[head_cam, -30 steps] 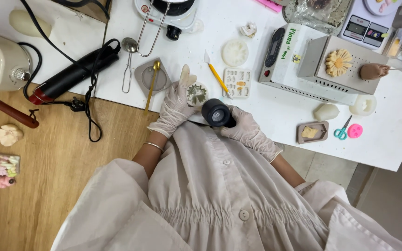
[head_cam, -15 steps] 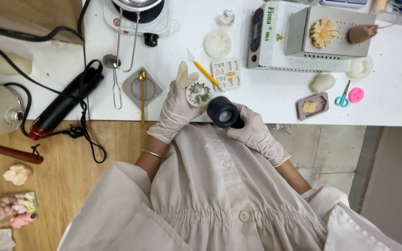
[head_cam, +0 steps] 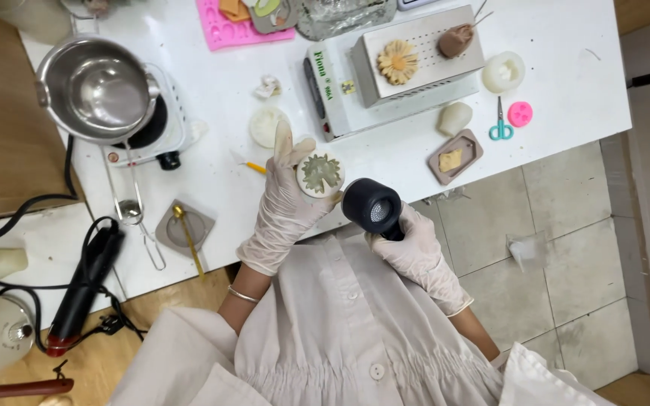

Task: Creating decorative wax candles using molds, a wax melter, and a heat gun.

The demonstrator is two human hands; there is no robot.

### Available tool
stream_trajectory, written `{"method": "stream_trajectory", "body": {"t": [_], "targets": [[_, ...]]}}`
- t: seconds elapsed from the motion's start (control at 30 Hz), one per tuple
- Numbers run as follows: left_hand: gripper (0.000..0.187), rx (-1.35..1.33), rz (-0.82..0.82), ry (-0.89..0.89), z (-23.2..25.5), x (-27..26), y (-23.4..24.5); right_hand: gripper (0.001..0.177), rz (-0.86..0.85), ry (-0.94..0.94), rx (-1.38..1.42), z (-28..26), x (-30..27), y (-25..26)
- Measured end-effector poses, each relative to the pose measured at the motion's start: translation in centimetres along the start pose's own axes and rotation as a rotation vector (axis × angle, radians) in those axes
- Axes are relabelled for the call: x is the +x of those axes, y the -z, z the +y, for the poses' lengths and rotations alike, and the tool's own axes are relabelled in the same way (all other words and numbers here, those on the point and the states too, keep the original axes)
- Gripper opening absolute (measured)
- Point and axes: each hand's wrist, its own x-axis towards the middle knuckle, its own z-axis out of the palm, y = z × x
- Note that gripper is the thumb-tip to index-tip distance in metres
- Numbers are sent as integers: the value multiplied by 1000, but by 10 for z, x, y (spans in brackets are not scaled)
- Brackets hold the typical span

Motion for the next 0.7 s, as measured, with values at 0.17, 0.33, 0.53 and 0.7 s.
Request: {"method": "stream_trajectory", "body": {"t": [0.17, 0.33, 0.53, 0.7], "targets": [[126, 123, -3, -36, 29, 45, -43, 38, 65, 77, 74, 11, 28, 56], [132, 77, 18, -51, 46, 79, -106, 38, 54, 198, 89, 30, 64, 131], [127, 111, 69, -15, 65, 103, -169, 34, -32, 208, 102, 61, 115, 201], [119, 125, 182, -29, 82, 109, -199, 31, -127, 117, 213, 86, 147, 229]]}}
